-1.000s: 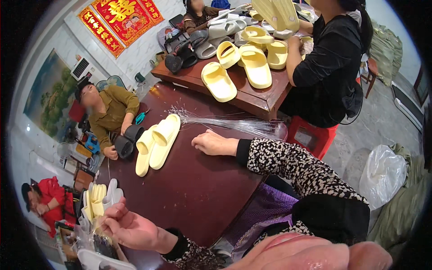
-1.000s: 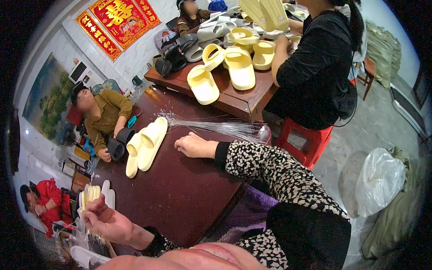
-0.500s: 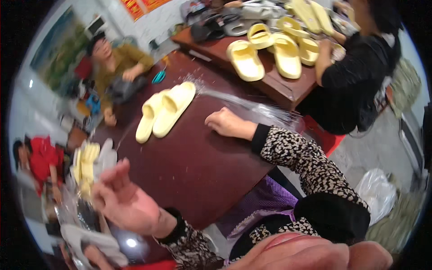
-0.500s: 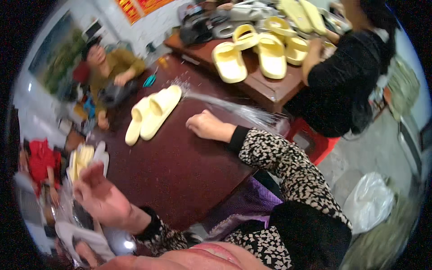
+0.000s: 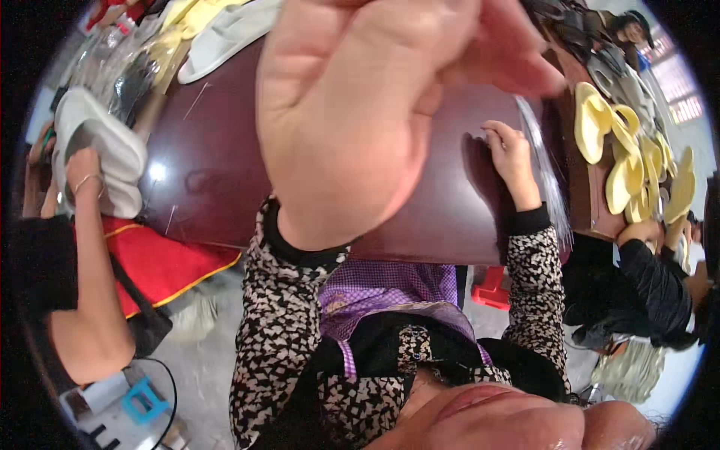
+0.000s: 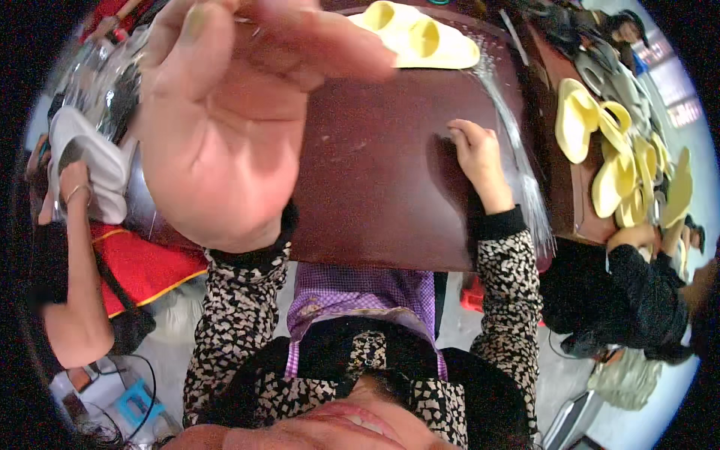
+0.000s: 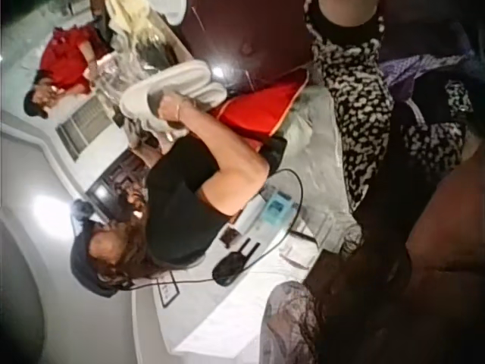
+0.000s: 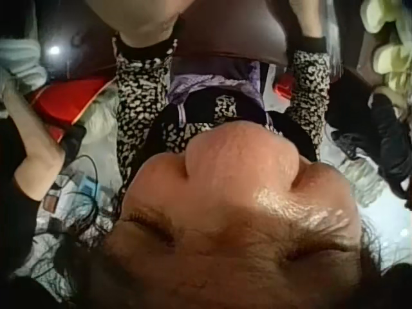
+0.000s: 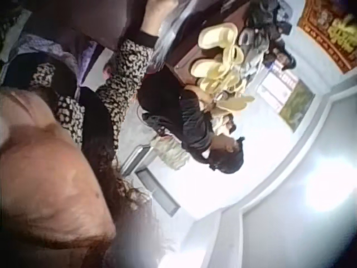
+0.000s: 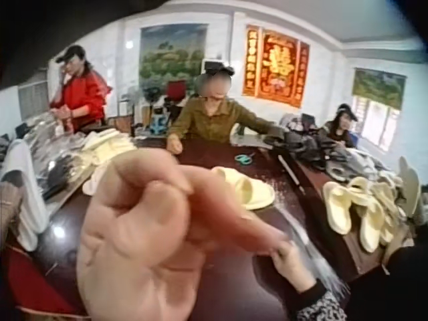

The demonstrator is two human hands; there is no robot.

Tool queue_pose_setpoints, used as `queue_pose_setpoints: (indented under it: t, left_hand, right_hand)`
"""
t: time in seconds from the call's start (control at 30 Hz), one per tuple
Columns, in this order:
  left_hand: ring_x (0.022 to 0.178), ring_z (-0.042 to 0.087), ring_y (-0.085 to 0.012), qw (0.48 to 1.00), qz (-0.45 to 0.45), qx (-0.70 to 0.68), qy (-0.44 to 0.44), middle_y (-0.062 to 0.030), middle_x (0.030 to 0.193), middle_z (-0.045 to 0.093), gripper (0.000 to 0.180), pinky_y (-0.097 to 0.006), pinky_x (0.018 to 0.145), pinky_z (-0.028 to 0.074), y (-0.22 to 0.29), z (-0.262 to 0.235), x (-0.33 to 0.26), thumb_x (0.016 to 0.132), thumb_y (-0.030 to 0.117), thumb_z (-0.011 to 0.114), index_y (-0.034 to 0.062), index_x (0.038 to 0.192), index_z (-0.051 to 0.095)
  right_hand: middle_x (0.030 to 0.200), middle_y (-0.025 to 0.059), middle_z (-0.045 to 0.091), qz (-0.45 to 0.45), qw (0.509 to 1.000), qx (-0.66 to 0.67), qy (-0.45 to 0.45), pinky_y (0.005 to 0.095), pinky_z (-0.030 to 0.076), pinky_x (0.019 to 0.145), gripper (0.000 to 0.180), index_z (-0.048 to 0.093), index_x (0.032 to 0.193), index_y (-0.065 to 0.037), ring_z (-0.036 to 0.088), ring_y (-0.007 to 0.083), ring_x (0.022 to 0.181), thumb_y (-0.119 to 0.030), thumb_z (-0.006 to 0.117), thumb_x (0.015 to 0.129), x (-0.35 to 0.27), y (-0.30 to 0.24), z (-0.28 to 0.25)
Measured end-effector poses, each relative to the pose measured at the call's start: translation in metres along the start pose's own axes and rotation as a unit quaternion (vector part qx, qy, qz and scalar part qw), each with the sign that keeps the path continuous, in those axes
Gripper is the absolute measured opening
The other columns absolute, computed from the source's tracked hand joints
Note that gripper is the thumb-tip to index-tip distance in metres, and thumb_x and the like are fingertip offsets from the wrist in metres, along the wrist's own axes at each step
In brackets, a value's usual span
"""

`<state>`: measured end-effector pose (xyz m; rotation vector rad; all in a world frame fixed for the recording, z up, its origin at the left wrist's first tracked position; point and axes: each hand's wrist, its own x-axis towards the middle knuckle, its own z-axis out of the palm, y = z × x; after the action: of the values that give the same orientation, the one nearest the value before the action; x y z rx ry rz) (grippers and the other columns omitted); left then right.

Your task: The person takes plastic ties from a bundle and threads them through pairs of slide slippers, fastening the slippers together by hand.

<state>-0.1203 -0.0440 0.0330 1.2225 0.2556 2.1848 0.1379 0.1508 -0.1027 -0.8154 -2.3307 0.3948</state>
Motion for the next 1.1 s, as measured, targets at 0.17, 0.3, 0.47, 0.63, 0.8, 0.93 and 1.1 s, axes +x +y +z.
queue_pose_setpoints:
  t: [0.17, 0.3, 0.47, 0.63, 0.8, 0.93, 1.1]
  left_hand:
    - [0.089, 0.063, -0.0334, 1.000, 0.010, 0.006, 0.025, -0.0180, 0.095, 0.063, 0.015, -0.051, 0.085, 0.049, 0.009, -0.008, -0.006, 0.093, 0.009, 0.043, -0.0006, 0.094, 0.054]
    - [0.088, 0.063, -0.0330, 0.999, 0.008, -0.007, 0.041, -0.0180, 0.094, 0.063, 0.015, -0.050, 0.084, 0.050, 0.001, -0.015, -0.006, 0.093, 0.009, 0.043, -0.0007, 0.094, 0.054]
    - [0.087, 0.063, -0.0325, 0.997, -0.005, -0.019, 0.071, -0.0179, 0.094, 0.063, 0.014, -0.049, 0.083, 0.050, -0.015, -0.028, -0.015, 0.093, 0.009, 0.043, -0.0008, 0.094, 0.054]
    - [0.086, 0.064, -0.0319, 0.996, -0.005, -0.030, 0.088, -0.0178, 0.093, 0.063, 0.014, -0.049, 0.082, 0.051, -0.029, -0.040, -0.019, 0.093, 0.008, 0.043, -0.0009, 0.094, 0.054]
    - [0.085, 0.064, -0.0314, 0.995, 0.001, -0.032, 0.094, -0.0177, 0.092, 0.063, 0.014, -0.048, 0.081, 0.051, -0.034, -0.050, -0.014, 0.093, 0.008, 0.044, -0.0010, 0.094, 0.054]
    - [0.084, 0.064, -0.0310, 0.995, -0.012, -0.012, 0.099, -0.0176, 0.091, 0.064, 0.014, -0.047, 0.081, 0.052, -0.028, -0.053, -0.012, 0.093, 0.008, 0.044, -0.0011, 0.094, 0.054]
    - [0.083, 0.064, -0.0305, 0.995, -0.047, -0.024, 0.086, -0.0175, 0.090, 0.064, 0.014, -0.046, 0.080, 0.052, -0.030, -0.042, 0.005, 0.093, 0.007, 0.044, -0.0011, 0.094, 0.054]
  right_hand:
    - [0.078, 0.0191, 0.065, 0.038, 0.999, 0.019, -0.010, 0.0334, 0.051, 0.064, 0.011, 0.063, 0.091, 0.002, 0.065, 0.0309, 0.070, -0.003, 0.057, 0.083, -0.005, -0.003, -0.002]
    - [0.077, 0.0197, 0.064, -0.038, 0.999, -0.027, 0.008, 0.0337, 0.051, 0.063, 0.012, 0.063, 0.093, 0.002, 0.065, 0.0311, 0.070, -0.003, 0.056, 0.084, -0.010, 0.004, -0.003]
    - [0.078, 0.0191, 0.064, 0.068, 0.996, 0.021, -0.051, 0.0340, 0.050, 0.064, 0.012, 0.063, 0.093, 0.001, 0.065, 0.0317, 0.071, -0.003, 0.056, 0.084, 0.001, -0.016, -0.014]
    - [0.079, 0.0188, 0.065, 0.046, 0.997, -0.006, -0.058, 0.0338, 0.050, 0.065, 0.013, 0.063, 0.094, 0.001, 0.065, 0.0305, 0.072, -0.004, 0.056, 0.084, -0.011, -0.022, -0.013]
    - [0.080, 0.0186, 0.065, 0.015, 0.998, -0.028, -0.055, 0.0336, 0.050, 0.066, 0.013, 0.063, 0.094, 0.000, 0.065, 0.0293, 0.074, -0.005, 0.057, 0.085, -0.023, -0.018, -0.026]
    - [0.081, 0.0184, 0.065, 0.001, 0.998, -0.018, -0.052, 0.0335, 0.050, 0.067, 0.013, 0.063, 0.095, 0.000, 0.065, 0.0283, 0.075, -0.006, 0.057, 0.085, -0.016, -0.025, -0.007]
    - [0.083, 0.0182, 0.065, 0.014, 0.999, -0.037, -0.029, 0.0333, 0.050, 0.068, 0.014, 0.063, 0.096, 0.000, 0.065, 0.0271, 0.077, -0.007, 0.057, 0.086, 0.065, 0.022, -0.005]
